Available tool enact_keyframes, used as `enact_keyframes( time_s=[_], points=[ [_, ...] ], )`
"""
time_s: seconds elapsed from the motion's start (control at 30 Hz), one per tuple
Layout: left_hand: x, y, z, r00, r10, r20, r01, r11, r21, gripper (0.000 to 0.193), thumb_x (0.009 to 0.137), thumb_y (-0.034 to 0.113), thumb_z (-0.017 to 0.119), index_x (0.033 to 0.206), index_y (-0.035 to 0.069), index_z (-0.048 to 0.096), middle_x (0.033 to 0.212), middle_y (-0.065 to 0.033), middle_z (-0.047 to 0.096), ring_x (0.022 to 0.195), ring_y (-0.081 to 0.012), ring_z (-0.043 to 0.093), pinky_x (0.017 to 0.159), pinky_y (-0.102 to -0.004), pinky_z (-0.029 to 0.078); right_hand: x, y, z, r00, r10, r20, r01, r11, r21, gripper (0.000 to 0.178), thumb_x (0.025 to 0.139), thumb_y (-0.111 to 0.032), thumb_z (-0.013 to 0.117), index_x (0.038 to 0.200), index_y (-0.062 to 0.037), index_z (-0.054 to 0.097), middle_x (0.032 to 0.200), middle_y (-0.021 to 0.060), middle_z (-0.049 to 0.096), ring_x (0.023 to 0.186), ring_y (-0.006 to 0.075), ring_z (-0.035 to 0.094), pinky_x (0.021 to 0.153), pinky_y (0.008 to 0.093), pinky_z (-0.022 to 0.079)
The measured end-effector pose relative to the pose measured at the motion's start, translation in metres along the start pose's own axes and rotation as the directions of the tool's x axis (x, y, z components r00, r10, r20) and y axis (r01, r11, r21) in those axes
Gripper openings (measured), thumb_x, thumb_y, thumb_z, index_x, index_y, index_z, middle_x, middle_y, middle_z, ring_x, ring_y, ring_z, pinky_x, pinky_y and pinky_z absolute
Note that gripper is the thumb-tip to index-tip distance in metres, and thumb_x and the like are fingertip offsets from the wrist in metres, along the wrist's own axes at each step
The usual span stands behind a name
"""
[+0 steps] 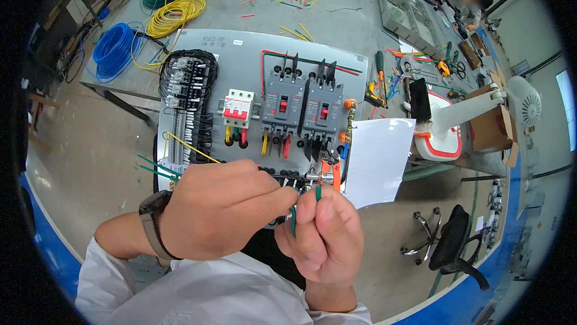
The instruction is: The person strips and twists colored wires, then inserts them into terminal blocks on an electrical panel. They use a screwdriver to tighten the connections and repeat the process with multiple wires.
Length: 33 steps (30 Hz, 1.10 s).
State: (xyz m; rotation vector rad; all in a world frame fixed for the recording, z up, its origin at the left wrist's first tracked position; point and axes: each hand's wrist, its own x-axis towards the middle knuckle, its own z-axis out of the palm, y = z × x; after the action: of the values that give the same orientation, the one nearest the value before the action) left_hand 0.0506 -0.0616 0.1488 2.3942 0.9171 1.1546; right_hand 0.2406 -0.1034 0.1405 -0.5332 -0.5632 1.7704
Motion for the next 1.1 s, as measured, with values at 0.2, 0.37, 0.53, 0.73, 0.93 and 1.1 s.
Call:
enact_keyframes(
  time_s=[0.2, 0.37, 0.53, 0.73, 0.93, 1.1],
  points=[
    [-0.005, -0.008, 0.001, 0.999, -0.033, 0.031, 0.034, 0.998, -0.044, 0.024, 0.083, 0.008, 0.073, 0.107, 0.007, 0.075, 0.082, -0.0020, 0.064, 0.072, -0.0212, 0.063, 0.057, -0.0332, 0.050, 0.004, 0.005, -0.009, 0.996, 0.012, 0.090, -0.013, 1.000, 0.011, 0.036, 0.119, -0.028, 0.031, 0.115, -0.0016, 0.055, 0.054, -0.0054, 0.050, 0.040, 0.0045, 0.037, 0.042, 0.0227, 0.036],
    [-0.003, -0.014, -0.012, 0.986, -0.081, 0.149, 0.102, 0.984, -0.144, 0.026, 0.087, 0.010, 0.078, 0.113, 0.005, 0.076, 0.088, -0.0066, 0.070, 0.077, -0.0267, 0.067, 0.066, -0.0365, 0.053, 0.009, 0.012, -0.023, 0.979, -0.023, 0.205, 0.035, 0.998, -0.057, 0.035, 0.117, -0.030, 0.037, 0.116, -0.0018, 0.057, 0.058, -0.0018, 0.055, 0.044, 0.0081, 0.042, 0.044, 0.0274, 0.034],
    [0.006, -0.021, -0.034, 0.980, -0.141, 0.138, 0.181, 0.918, -0.354, 0.032, 0.087, 0.011, 0.083, 0.117, 0.002, 0.076, 0.098, -0.0138, 0.074, 0.085, -0.0331, 0.069, 0.075, -0.0403, 0.054, 0.005, 0.013, -0.020, 0.976, -0.001, 0.217, -0.021, 0.995, 0.100, 0.030, 0.108, -0.017, 0.055, 0.116, 0.0099, 0.063, 0.068, 0.0108, 0.059, 0.057, 0.0144, 0.047, 0.056, 0.0332, 0.036],
    [0.018, -0.014, -0.048, 0.980, 0.014, 0.201, 0.066, 0.921, -0.385, 0.027, 0.091, 0.017, 0.083, 0.113, 0.003, 0.076, 0.093, -0.0099, 0.069, 0.079, -0.0313, 0.062, 0.069, -0.0395, 0.049, -0.011, 0.015, -0.009, 0.949, 0.190, 0.250, -0.148, 0.973, -0.177, 0.029, 0.111, -0.009, 0.056, 0.134, 0.0093, 0.061, 0.093, 0.0117, 0.067, 0.068, 0.0114, 0.051, 0.062, 0.0274, 0.042],
    [0.023, -0.002, -0.042, 0.990, -0.017, 0.137, 0.058, 0.950, -0.306, 0.011, 0.098, 0.015, 0.074, 0.104, 0.007, 0.074, 0.086, -0.0072, 0.066, 0.077, -0.0307, 0.062, 0.067, -0.0407, 0.050, -0.014, 0.026, -0.004, 0.973, 0.194, 0.126, -0.130, 0.909, -0.396, 0.031, 0.110, -0.028, 0.061, 0.118, 0.0026, 0.061, 0.086, 0.0080, 0.070, 0.060, 0.0092, 0.055, 0.055, 0.0240, 0.045],
    [0.023, 0.012, -0.048, 0.992, -0.086, 0.093, 0.101, 0.979, -0.179, 0.011, 0.101, 0.017, 0.071, 0.107, 0.008, 0.073, 0.086, -0.0074, 0.066, 0.076, -0.0308, 0.062, 0.070, -0.0402, 0.050, -0.016, 0.044, -0.013, 0.983, 0.092, 0.157, -0.033, 0.938, -0.344, 0.035, 0.108, -0.029, 0.066, 0.114, 0.0046, 0.060, 0.086, 0.0111, 0.071, 0.070, 0.0150, 0.064, 0.067, 0.0275, 0.052]
  ],
)
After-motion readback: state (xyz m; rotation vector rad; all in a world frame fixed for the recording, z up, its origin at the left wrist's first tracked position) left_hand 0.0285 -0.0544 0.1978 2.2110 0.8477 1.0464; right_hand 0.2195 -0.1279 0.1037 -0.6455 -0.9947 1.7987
